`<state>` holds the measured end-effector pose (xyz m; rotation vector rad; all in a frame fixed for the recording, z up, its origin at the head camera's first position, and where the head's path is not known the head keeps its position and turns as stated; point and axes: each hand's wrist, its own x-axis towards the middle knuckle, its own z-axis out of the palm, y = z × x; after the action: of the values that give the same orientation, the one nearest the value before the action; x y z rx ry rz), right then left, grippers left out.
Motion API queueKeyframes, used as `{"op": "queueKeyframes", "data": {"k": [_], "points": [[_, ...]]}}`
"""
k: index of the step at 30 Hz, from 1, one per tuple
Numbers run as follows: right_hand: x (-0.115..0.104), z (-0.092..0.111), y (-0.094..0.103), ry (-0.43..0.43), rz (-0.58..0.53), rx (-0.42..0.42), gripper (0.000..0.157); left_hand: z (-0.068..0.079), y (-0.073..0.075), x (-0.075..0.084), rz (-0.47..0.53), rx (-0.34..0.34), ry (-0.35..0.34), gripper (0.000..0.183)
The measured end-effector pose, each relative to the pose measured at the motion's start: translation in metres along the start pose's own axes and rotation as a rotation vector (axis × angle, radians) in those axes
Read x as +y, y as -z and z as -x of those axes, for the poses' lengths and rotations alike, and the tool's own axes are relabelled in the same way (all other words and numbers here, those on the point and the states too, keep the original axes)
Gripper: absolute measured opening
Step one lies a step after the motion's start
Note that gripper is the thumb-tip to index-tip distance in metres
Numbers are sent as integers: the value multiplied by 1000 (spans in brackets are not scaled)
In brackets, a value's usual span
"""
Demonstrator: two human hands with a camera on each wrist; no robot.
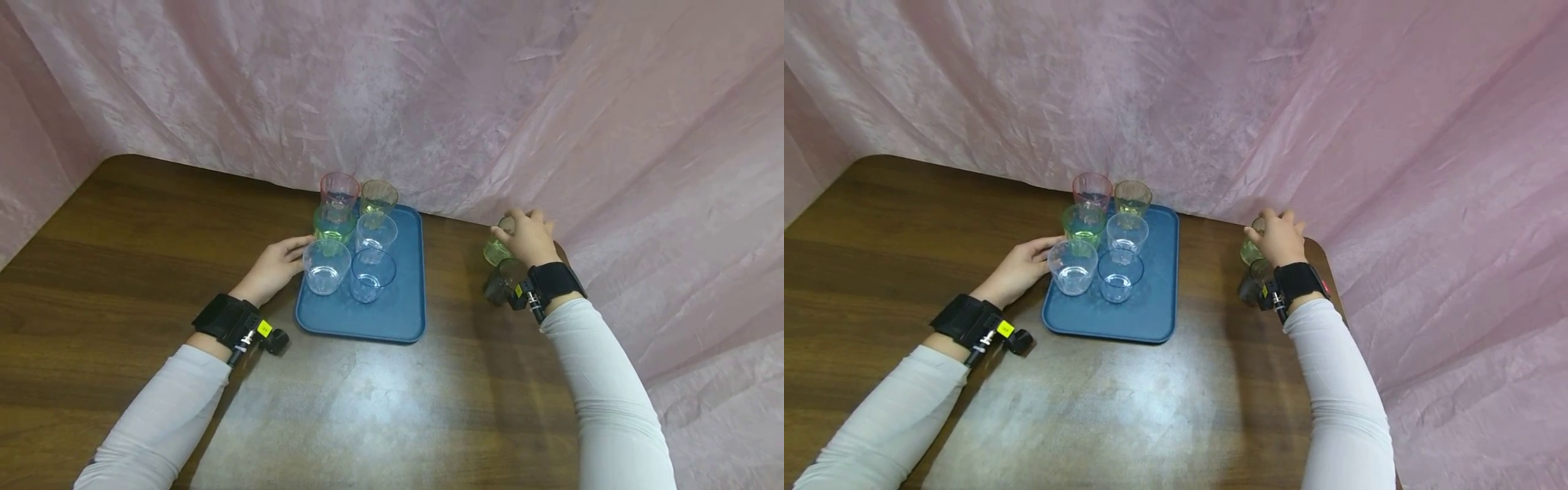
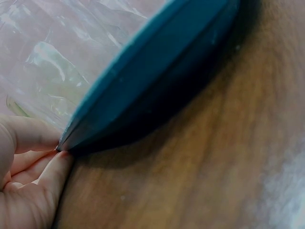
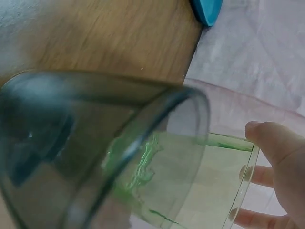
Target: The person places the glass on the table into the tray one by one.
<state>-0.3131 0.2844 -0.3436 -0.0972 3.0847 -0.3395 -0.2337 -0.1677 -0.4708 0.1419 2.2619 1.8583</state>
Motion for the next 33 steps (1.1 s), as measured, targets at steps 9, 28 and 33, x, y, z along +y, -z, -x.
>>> {"op": "queueKeyframes", "data": {"k": [9, 28, 33], "points": [[-18, -4, 6, 8, 2, 19, 63, 0, 0, 0, 1, 3, -9, 55], [-81, -22, -2, 152, 33, 64, 59, 0, 2, -1, -8, -4, -8, 56], [-96, -24, -4, 184, 34, 88, 58, 0, 0, 1, -5, -5, -4, 56]]}}
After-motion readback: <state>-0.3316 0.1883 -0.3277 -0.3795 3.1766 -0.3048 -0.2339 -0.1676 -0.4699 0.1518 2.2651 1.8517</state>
